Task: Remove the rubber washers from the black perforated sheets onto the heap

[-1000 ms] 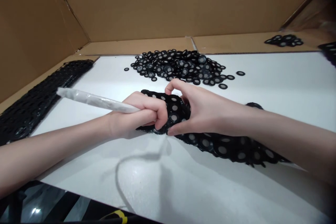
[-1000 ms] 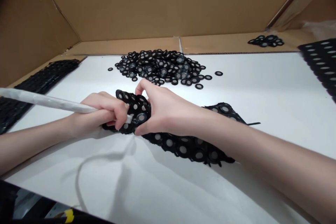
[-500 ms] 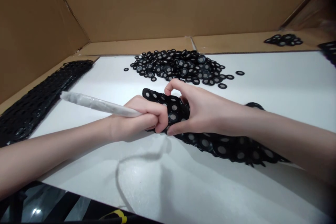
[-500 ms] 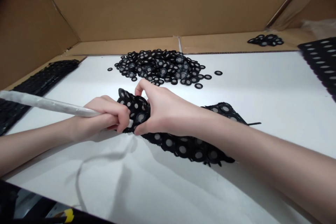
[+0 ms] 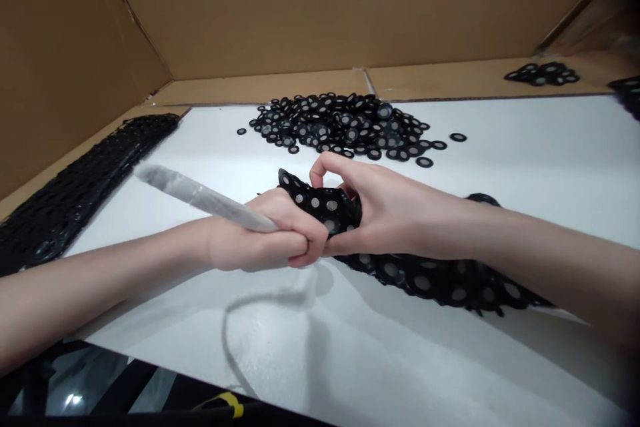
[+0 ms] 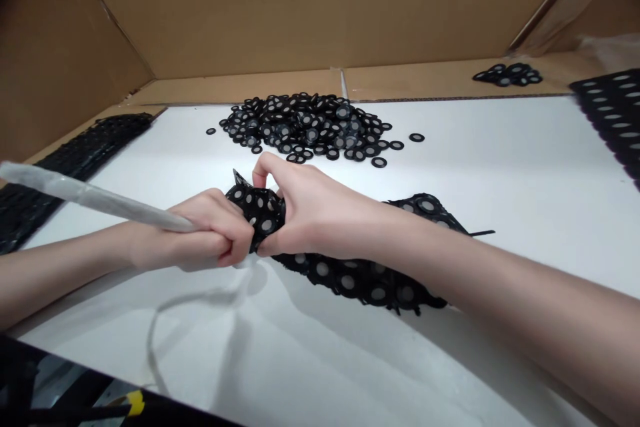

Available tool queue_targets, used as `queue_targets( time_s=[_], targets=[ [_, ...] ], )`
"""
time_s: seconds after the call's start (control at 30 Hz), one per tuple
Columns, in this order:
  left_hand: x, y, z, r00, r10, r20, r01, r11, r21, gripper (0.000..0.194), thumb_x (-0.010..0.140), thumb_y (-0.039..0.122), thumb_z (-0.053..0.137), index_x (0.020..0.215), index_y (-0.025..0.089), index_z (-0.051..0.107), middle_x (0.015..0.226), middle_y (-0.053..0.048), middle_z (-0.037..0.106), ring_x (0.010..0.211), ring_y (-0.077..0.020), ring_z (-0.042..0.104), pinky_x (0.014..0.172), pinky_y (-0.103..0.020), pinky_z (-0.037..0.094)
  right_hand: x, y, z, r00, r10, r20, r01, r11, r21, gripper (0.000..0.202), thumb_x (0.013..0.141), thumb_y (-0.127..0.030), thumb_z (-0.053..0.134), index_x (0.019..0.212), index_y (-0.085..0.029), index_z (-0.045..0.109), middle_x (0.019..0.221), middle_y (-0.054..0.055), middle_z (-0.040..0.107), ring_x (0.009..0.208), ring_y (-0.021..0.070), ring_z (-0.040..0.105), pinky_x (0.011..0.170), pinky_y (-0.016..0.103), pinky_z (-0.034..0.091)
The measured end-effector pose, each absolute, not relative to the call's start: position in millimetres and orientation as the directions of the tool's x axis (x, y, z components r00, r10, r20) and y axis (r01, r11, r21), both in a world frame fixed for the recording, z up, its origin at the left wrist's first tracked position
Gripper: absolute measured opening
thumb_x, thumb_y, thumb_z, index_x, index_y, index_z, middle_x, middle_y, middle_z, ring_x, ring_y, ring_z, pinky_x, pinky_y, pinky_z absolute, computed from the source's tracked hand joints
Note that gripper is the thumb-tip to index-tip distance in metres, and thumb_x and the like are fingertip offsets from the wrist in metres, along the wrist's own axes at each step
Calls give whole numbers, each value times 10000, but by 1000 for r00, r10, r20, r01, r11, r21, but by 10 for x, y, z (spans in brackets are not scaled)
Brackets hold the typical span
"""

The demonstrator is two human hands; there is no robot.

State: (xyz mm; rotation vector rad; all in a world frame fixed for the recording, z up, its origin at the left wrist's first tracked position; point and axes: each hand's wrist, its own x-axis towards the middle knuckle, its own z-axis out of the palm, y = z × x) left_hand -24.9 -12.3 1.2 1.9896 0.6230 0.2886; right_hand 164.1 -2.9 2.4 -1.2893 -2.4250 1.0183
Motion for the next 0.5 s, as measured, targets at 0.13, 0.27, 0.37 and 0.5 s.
queue_targets(
  time_s=[0.13, 0.27, 0.37, 0.5],
  targets=[
    [-283, -95, -20, 806, 588, -68, 277, -273, 921, 187, 677, 110, 391, 514, 152, 473, 443, 22, 383, 418, -75, 308, 414, -228, 256, 1670, -7, 12, -591, 797, -122, 651, 383, -656, 561, 598, -414, 750, 1029, -270, 421, 616, -59, 497, 526, 146, 485, 456, 255, 322],
    [-343, 39, -42, 705, 707, -48, 220, -155, 963, 164, 648, 107, 403, 513, 154, 483, 381, 26, 349, 383, -82, 302, 378, -212, 238, 1735, 72, 14, -584, 811, -36, 643, 435, -631, 545, 609, -514, 729, 1023, -255, 488, 850, 7, 608, 663, 171, 553, 508, 253, 360],
    [-370, 188, -64, 623, 778, 80, 223, -275, 935, 165, 659, 111, 416, 521, 148, 499, 394, 29, 372, 400, -79, 327, 399, -197, 257, 1734, 158, 27, -585, 811, 13, 648, 478, -593, 336, 726, -480, 632, 934, -222, 576, 916, 31, 634, 657, 150, 545, 560, 264, 374],
    [-370, 341, -105, 594, 792, 142, 300, -382, 874, 170, 696, 122, 419, 584, 137, 546, 454, 36, 424, 441, -76, 374, 450, -194, 297, 1646, 260, -9, -547, 836, 33, 700, 478, -531, 184, 790, -371, 568, 803, -192, 609, 790, 27, 640, 634, 138, 525, 598, 268, 363]
  ],
)
